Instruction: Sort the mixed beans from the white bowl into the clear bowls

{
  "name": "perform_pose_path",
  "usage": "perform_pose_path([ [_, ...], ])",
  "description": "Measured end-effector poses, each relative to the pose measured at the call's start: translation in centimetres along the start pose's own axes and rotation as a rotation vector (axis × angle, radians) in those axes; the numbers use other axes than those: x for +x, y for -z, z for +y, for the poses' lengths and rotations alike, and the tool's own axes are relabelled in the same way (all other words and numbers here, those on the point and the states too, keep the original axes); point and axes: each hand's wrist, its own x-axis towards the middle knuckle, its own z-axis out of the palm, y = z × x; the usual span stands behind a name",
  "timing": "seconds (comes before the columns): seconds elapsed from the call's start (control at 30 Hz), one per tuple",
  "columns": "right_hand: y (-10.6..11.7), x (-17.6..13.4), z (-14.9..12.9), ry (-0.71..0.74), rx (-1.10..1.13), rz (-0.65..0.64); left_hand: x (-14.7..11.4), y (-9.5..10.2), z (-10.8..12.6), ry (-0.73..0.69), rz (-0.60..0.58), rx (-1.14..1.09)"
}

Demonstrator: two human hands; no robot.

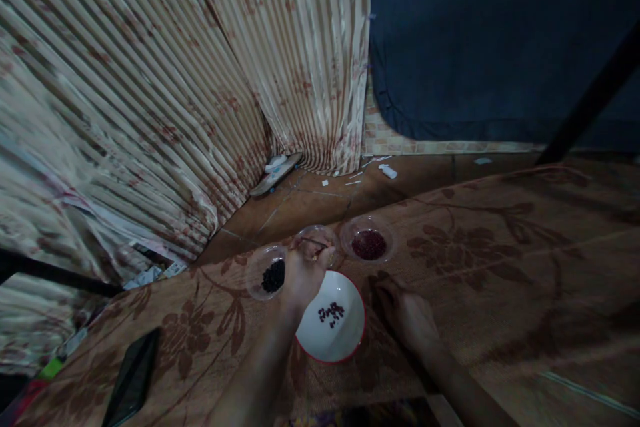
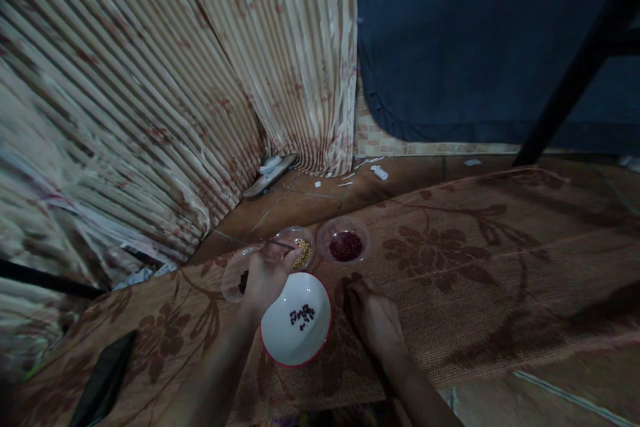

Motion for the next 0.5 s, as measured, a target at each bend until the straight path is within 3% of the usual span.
perform_pose_path([
  [0.13, 0.0, 0.0, 0.0, 0.004, -0.013, 0.008, 2.4, -2.6, 1.4, -0.02, 0.036, 0.077],
  [0.23, -0.1, 0.0, 0.0, 0.007, -0.026, 0.014, 2.1, -3.1, 1.4, -0.055, 0.022, 0.138],
  [0.33, -0.2, 0.0, 0.1, 0.006, -0.027, 0.01, 0.4, -2.1, 0.5, -0.031, -0.009, 0.111],
  [0.5, 0.0, -0.1, 0.1, 0.001, -0.014, -0.008, -4.0, 1.6, -0.8, 0.045, 0.0, 0.075],
])
